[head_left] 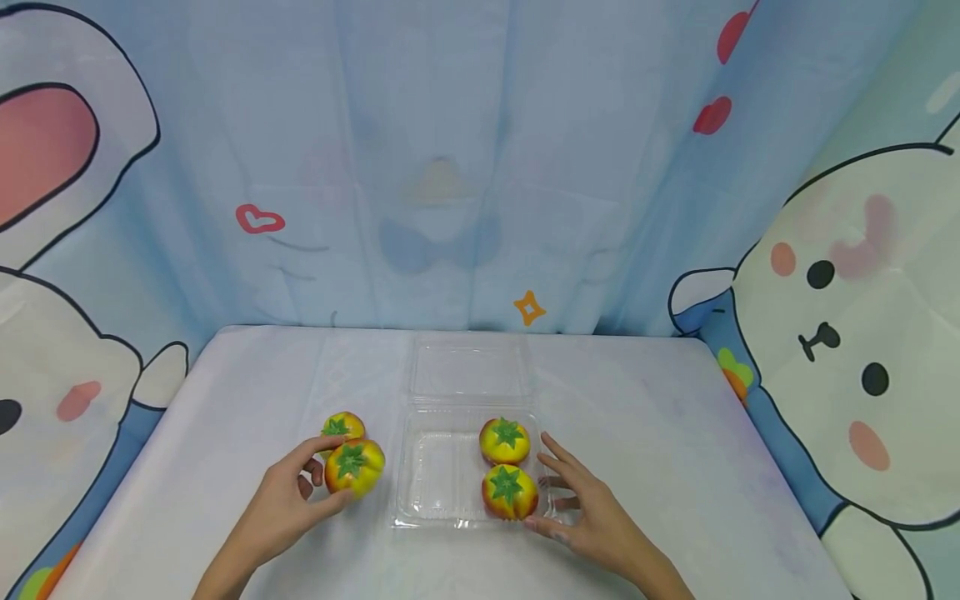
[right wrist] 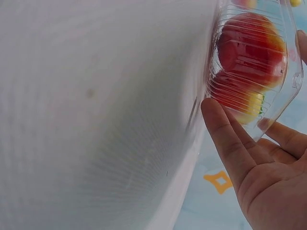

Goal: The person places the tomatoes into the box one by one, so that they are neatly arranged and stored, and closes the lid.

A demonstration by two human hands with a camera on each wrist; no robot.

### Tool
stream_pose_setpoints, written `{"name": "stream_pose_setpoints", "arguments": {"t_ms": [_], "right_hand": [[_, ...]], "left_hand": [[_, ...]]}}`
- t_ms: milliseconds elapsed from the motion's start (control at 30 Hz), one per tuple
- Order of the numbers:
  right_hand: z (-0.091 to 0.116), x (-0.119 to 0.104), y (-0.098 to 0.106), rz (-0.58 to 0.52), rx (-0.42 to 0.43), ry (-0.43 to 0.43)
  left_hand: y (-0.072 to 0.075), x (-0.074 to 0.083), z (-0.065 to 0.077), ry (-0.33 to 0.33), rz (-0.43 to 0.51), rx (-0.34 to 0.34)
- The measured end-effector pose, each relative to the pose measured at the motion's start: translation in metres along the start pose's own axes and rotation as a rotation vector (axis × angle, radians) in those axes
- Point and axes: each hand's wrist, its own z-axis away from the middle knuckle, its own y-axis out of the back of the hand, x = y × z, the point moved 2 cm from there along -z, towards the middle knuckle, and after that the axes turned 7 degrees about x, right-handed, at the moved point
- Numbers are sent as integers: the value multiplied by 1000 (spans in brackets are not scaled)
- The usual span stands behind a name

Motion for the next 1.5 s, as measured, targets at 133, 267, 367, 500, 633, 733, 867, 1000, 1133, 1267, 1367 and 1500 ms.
{"name": "stream_pose_setpoints", "arguments": {"t_ms": [133,267,367,500,633,733,867,1000,1133,1267,1367,1500], "right_hand": [[0,-1,0,10,4,-1],[0,-1,0,4,9,-6],[0,-2,0,-1,9,-16],[-1,-3,0,10,9,-16],[-1,-3,0,16,7,12],[-1,-3,1,16,9,25],[0,-1,2,17,12,20],[0,-1,1,16,6,11],[0,-2,0,11,1,-4],[0,-4,1,8,2,-13],[-1,-5,1,7,2,-18],[-1,-4,1,-1,0,-4]], "left_hand": [[-4,4,-3,-37,50,-26],[-10,7,-6,-96,111,-75],[-14,9,-9,-134,136,-122],[-19,12,-11,-174,136,-160],[-25,16,-15,-208,131,-183],[-32,19,-17,-226,126,-207],[-42,23,-21,-246,98,-235],[-49,26,-23,-274,37,-239],[-53,27,-26,-295,10,-250],[-61,27,-27,-304,-17,-272],[-68,27,-27,-304,-45,-292],[-75,28,-27,-319,-67,-315]]}}
